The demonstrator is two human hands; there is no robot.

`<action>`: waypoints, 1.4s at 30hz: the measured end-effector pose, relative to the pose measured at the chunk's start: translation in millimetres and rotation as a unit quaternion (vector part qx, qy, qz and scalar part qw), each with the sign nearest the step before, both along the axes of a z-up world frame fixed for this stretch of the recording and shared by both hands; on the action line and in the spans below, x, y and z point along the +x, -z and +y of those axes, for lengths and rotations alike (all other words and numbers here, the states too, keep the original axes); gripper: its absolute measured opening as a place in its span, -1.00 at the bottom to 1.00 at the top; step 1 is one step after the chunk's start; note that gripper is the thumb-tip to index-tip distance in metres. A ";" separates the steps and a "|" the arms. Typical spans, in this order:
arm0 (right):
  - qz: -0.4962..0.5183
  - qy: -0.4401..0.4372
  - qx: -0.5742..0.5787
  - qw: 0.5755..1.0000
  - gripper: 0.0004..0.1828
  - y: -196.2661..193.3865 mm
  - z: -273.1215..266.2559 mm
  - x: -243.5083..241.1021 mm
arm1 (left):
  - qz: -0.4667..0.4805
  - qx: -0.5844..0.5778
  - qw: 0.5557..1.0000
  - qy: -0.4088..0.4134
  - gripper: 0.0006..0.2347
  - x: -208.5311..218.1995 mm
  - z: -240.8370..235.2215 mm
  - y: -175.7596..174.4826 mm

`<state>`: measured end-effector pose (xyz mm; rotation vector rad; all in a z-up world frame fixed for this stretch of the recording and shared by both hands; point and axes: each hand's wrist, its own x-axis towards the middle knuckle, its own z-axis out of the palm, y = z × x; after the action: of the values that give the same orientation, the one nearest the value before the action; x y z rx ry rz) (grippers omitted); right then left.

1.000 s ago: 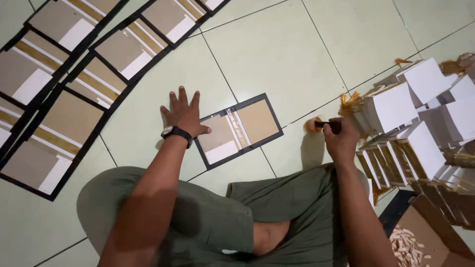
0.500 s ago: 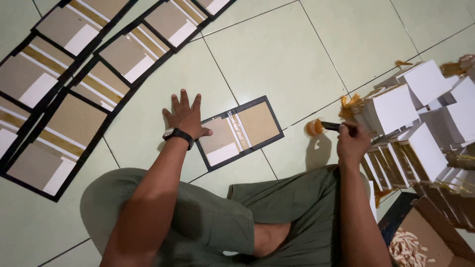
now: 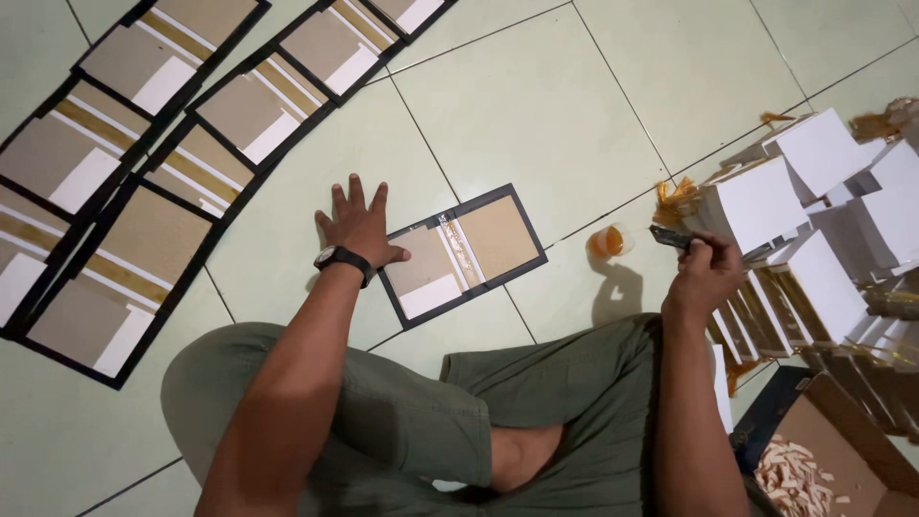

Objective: The person sits on the floor and uses a small tool to apply a substance from a small container onto rectangular frames. They then place the frames in a row on the floor.

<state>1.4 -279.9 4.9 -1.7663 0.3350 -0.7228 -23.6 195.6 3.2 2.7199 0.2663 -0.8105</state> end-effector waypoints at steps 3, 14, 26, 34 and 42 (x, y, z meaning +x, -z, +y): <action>-0.020 -0.004 0.009 1.000 -0.87 0.6 -0.3 -0.2 | -0.002 0.003 1.000 0.002 0.05 -0.3 0.0 3.2; -0.046 -0.011 0.019 0.999 -0.87 -11.0 8.8 -1.6 | 0.002 0.002 1.000 -0.001 0.04 -0.5 -0.4 -1.7; -0.054 -0.015 0.030 0.998 -0.86 -13.5 10.7 -3.5 | 0.001 0.005 1.000 0.001 0.04 -0.5 -0.7 -1.4; -0.067 -0.016 0.023 0.997 -0.87 -17.1 12.3 -4.4 | -0.002 0.004 1.000 -0.001 0.02 1.3 -1.3 -3.0; -0.043 0.006 0.048 0.998 -0.86 -11.3 5.0 -2.5 | 0.040 0.015 0.999 -0.012 0.05 3.8 -3.7 -12.4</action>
<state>-1.0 -274.9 16.1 -1.6388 0.3174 -0.7754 -19.8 191.9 15.6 2.7110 0.3294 -0.9175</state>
